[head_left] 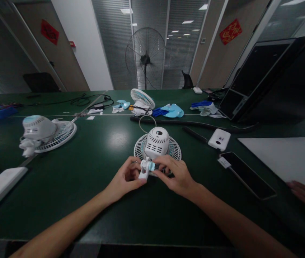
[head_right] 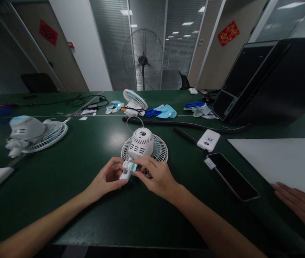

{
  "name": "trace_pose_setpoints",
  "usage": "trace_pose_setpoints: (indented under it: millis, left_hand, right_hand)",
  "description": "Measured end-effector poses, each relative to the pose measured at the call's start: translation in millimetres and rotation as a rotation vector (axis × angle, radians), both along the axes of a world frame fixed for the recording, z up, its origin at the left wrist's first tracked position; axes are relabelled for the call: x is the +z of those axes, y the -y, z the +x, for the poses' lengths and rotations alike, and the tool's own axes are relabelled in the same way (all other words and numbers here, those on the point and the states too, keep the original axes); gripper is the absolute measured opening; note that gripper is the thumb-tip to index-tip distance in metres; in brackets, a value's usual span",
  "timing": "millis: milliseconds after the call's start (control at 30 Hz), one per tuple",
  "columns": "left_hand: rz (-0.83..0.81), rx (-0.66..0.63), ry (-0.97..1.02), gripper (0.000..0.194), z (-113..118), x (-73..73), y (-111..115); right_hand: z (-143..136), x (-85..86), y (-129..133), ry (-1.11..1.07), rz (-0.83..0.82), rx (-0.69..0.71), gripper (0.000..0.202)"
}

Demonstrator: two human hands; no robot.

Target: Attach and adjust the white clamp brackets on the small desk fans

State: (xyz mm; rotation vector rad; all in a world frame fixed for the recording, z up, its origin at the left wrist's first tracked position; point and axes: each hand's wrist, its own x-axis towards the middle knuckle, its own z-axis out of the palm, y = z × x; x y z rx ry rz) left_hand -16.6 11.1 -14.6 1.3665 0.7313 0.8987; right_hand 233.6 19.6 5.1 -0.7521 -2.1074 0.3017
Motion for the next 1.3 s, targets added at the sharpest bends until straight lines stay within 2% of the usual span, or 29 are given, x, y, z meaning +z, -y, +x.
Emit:
trace_pose_setpoints:
  millis: [200,433,500,633,700,800,933,1167,1300]
  left_hand:
    - [0.061,0.017,-0.038,0.046,4,5.5,2]
    - [0.123,0.034,-0.099,0.042,6,9.8,6]
    - [0.178,0.071,-0.158,0.04,7,12.3,10]
    - [0.296,0.187,-0.283,0.047,9,17.5,15]
    - [0.345,0.219,-0.349,0.043,9,19.8,15]
    - [0.382,0.237,-0.448,0.03,11,23.3,14]
    - [0.442,0.287,-0.513,0.026,14,24.5,12]
    - [0.53,0.354,-0.413,0.022,22,11.7,8]
    - [0.588,0.408,-0.348,0.025,24,5.8,7]
  right_hand:
    - [-4,-9.5,-1,-0.093,-0.083,0.009,0.028]
    - [-10,-7.1,3,-0.177,-0.206,0.008,0.026]
    - [-13,-7.0,5,-0.186,-0.255,0.042,0.027]
    - [-20,-11.0,8,-0.204,-0.311,0.102,0.028]
    - [-22,-12.2,9,-0.209,-0.298,0.069,0.023]
    - [-22,-9.4,8,-0.163,-0.161,-0.022,0.012]
    - [-22,-2.6,9,-0.132,-0.028,-0.077,0.008]
    - [-22,-4.1,10,-0.152,0.028,-0.089,0.012]
    - [-23,-7.6,11,-0.199,-0.096,-0.086,0.017]
